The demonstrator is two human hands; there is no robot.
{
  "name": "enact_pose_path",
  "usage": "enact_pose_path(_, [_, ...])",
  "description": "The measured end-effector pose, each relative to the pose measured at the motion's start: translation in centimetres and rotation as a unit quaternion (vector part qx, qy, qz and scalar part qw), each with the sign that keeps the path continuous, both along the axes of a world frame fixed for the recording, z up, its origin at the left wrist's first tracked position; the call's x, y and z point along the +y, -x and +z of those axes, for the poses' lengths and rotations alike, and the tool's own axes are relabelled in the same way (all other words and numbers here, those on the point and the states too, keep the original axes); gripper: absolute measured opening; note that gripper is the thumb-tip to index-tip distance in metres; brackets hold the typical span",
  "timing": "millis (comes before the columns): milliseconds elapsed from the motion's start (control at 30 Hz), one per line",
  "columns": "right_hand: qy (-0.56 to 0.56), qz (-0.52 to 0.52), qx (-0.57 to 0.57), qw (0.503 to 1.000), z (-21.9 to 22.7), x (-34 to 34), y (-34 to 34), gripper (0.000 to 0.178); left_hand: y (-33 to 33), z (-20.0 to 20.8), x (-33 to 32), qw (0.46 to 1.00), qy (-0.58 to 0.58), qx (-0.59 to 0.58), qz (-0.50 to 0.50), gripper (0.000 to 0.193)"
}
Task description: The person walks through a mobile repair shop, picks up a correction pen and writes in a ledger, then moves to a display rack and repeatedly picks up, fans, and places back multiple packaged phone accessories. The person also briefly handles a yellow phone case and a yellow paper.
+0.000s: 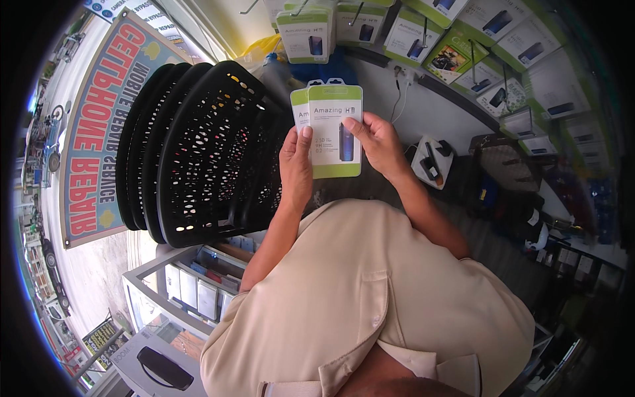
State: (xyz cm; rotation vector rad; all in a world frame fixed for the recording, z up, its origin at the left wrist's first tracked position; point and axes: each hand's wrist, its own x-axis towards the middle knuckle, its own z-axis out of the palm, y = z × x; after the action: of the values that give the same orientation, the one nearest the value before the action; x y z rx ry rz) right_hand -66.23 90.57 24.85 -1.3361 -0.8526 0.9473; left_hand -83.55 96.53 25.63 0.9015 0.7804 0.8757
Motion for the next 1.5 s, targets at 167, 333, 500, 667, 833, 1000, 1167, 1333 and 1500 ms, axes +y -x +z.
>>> enact_pose_path(167, [-0.114, -0.108, -0.037, 0.987, 3.0, 2.1, -1.2, 0.033, 0.6, -0.6, 1.4, 1.0, -0.01, -0.009, 0.027, 0.035])
enact_pose_path(333, [-0.085, -0.128, -0.165, 0.974, 4.9, 4.5, -2.2, 0.035, 2.7, -1.7, 2.6, 0.999, -0.007, 0.007, 0.031, 0.034])
enact_pose_path(500, [-0.062, -0.161, -0.212, 0.962, 4.8, 5.9, -3.4, 0.036, 3.7, -1.0, 2.8, 0.997, -0.036, 0.014, 0.067, 0.036])
enact_pose_path(667, [0.119, -0.171, -0.32, 0.924, 4.4, 8.7, -8.5, 0.047, 1.1, 3.0, 2.3, 0.991, -0.135, -0.023, 0.007, 0.067])
enact_pose_path(833, [0.132, -0.135, -0.217, 0.958, -1.0, 4.4, -10.8, 0.045, -5.7, 6.5, 4.4, 0.939, -0.341, 0.048, 0.012, 0.055])
enact_pose_path(1000, [0.151, -0.009, -0.06, 0.987, -4.0, -3.1, -11.2, 0.03, -8.2, 7.0, 4.5, 0.94, -0.314, 0.132, 0.03, 0.05])
enact_pose_path(1167, [0.165, 0.174, 0.007, 0.971, -1.7, -5.6, -11.4, 0.031, -9.3, 5.4, 3.4, 0.943, -0.295, 0.14, 0.069, 0.048])
enact_pose_path(1333, [0.081, 0.357, 0.064, 0.928, 3.3, -3.5, -11.4, 0.034, -12.2, 4.9, 5.0, 0.885, -0.335, 0.312, 0.084, 0.051])
enact_pose_path(1500, [0.013, 0.407, 0.061, 0.911, 6.6, 0.2, -9.8, 0.031, -10.0, 4.3, 2.4, 0.87, -0.36, 0.319, 0.105, 0.035])
